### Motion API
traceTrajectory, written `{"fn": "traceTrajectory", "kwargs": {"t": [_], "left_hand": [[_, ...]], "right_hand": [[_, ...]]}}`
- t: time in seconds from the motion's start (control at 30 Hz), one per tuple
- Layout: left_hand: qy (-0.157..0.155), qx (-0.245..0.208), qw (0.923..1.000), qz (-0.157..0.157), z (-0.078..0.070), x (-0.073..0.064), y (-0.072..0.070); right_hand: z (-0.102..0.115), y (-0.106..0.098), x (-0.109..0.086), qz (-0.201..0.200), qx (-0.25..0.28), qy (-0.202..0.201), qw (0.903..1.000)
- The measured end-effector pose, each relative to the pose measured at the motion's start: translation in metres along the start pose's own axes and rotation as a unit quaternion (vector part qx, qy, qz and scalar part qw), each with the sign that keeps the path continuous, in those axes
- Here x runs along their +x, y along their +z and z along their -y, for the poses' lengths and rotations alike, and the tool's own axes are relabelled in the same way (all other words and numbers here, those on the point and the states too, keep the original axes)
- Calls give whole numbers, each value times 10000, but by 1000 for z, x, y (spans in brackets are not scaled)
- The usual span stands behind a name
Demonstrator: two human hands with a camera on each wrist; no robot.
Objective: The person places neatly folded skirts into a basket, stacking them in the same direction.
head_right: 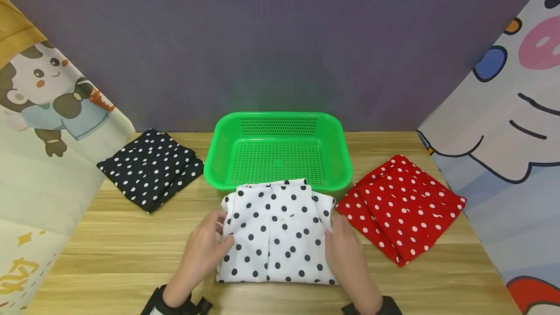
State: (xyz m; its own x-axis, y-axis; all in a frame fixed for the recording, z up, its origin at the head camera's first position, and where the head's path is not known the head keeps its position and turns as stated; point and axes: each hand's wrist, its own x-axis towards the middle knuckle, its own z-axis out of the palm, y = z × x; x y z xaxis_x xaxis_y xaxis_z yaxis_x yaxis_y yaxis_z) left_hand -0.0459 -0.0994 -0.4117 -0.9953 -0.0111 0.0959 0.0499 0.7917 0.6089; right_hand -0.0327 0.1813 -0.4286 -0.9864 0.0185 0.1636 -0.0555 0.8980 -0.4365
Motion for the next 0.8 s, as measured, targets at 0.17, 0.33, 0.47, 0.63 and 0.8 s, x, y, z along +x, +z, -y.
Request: {"fn": "traceTrajectory", "kwargs": {"t": [0.17,0.33,0.47,0.63,0.8], "left_hand": [[155,-85,9997,-150,-2,10,-3],[282,-163,9992,-232,-5,24,-6],[264,-177,9992,-254,-8,35,-10],[197,-248,9993,-218,-11,48,-13],[246,-389,9987,-236,-15,60,-16]], "right_hand": [[1,-1,11,-335,32,-201,9992],[3,-4,25,-569,61,-334,9978],[5,-8,37,-527,69,-352,9980],[7,-11,50,-478,34,-377,9981],[9,-16,63,-455,134,-379,9982]]}}
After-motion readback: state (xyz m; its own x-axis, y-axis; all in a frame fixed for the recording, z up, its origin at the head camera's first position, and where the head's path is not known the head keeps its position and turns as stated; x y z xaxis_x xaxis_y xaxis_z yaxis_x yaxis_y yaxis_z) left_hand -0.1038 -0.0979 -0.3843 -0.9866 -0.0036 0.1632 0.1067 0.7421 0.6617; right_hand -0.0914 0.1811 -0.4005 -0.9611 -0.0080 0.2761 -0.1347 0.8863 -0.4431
